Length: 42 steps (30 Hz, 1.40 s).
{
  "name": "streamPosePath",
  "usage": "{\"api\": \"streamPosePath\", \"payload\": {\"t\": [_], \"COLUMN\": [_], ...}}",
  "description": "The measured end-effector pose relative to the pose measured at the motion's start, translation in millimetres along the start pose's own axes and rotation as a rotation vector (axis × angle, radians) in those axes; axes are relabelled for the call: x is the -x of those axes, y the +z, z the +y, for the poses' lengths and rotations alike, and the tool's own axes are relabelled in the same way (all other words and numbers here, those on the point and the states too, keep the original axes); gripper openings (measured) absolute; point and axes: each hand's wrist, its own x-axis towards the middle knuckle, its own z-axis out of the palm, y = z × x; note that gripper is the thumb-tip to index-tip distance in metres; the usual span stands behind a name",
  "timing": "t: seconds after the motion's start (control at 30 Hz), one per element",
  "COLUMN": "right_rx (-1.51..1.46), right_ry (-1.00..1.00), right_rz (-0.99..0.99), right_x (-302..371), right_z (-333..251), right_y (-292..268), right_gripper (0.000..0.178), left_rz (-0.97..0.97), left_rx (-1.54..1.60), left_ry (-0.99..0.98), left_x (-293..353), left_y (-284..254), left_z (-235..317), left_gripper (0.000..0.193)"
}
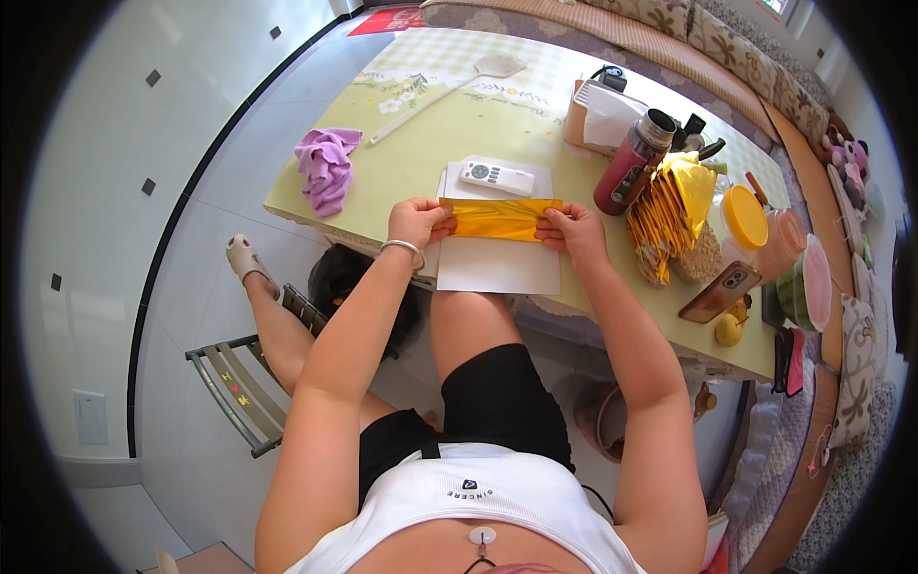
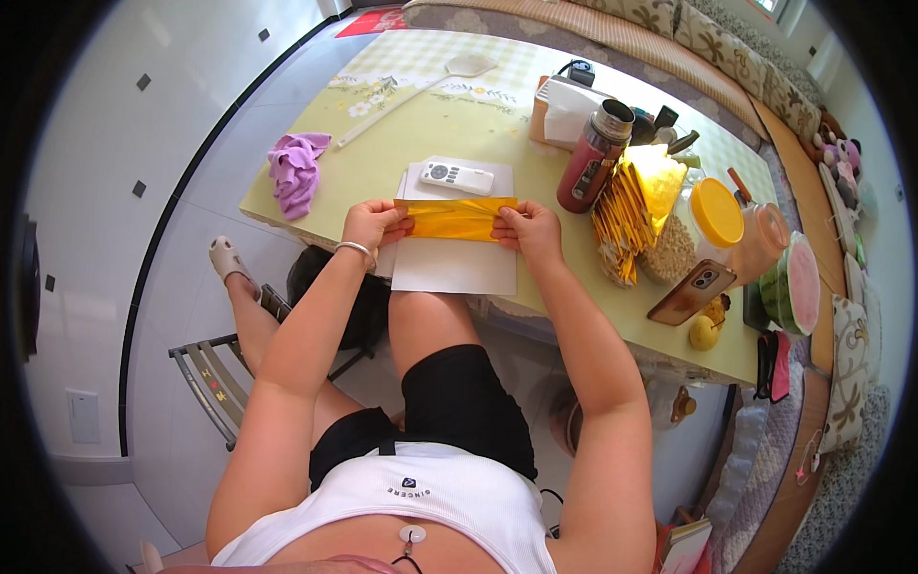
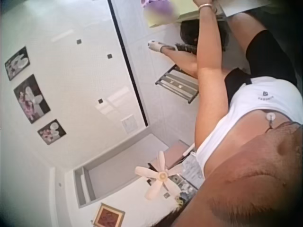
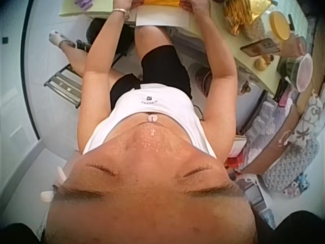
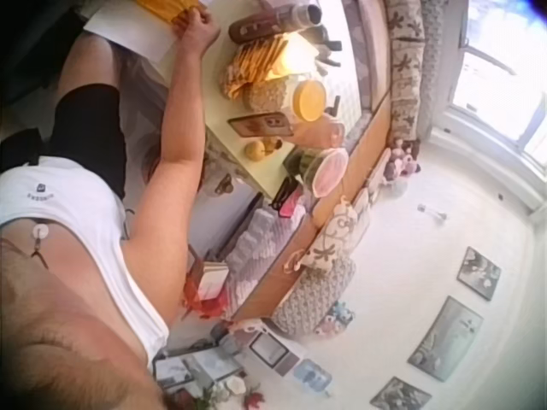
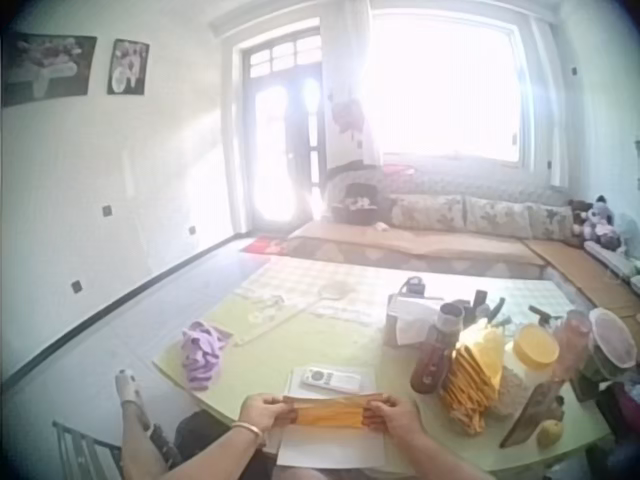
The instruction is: The person sits at a table and folds a yellow sheet of paper by hand. They repeatedly fold the paper into smaller sections, creasing the edges, and occasionally unfolding it to adjust the alignment before refolding.
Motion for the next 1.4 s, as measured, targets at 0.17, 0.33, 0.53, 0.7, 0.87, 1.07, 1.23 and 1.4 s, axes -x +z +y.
{"api": "streamPosePath", "payload": {"t": [0.17, 0.33, 0.53, 0.7, 0.87, 1.07, 1.23, 1.4], "right_rx": [0.123, 0.291, 0.441, 0.679, 1.102, 1.596, 1.413, 1.469], "right_ry": [-0.008, -0.023, -0.086, -0.154, -0.257, -0.863, -0.94, -0.842], "right_rz": [-0.013, -0.005, -0.019, 0.024, 0.105, 0.103, -0.333, -0.232], "right_x": [9, 16, 17, 19, 22, 31, 48, 49], "right_z": [-2, -7, -2, -1, -7, -4, 34, 28], "right_y": [-2, -8, -14, -9, 0, 21, 38, -2], "right_gripper": [0.014, 0.016, 0.018, 0.019, 0.017, 0.042, 0.059, 0.057], "left_rz": [0.013, 0.085, 0.173, 0.172, 0.128, -0.129, -0.159, -0.192], "left_rx": [-0.229, -0.473, -0.865, -0.905, -1.067, -1.329, -1.619, -1.707], "left_ry": [0.124, 0.179, 0.458, 0.463, 0.526, 1.334, 1.266, 1.172], "left_x": [-1, 7, 11, 8, 9, 20, 19, 24], "left_y": [-8, -2, 1, -1, 0, 8, 3, -35], "left_z": [-7, -2, -1, -6, -8, -6, -14, -13], "left_gripper": [0.007, 0.014, 0.019, 0.018, 0.022, 0.032, 0.034, 0.042]}}
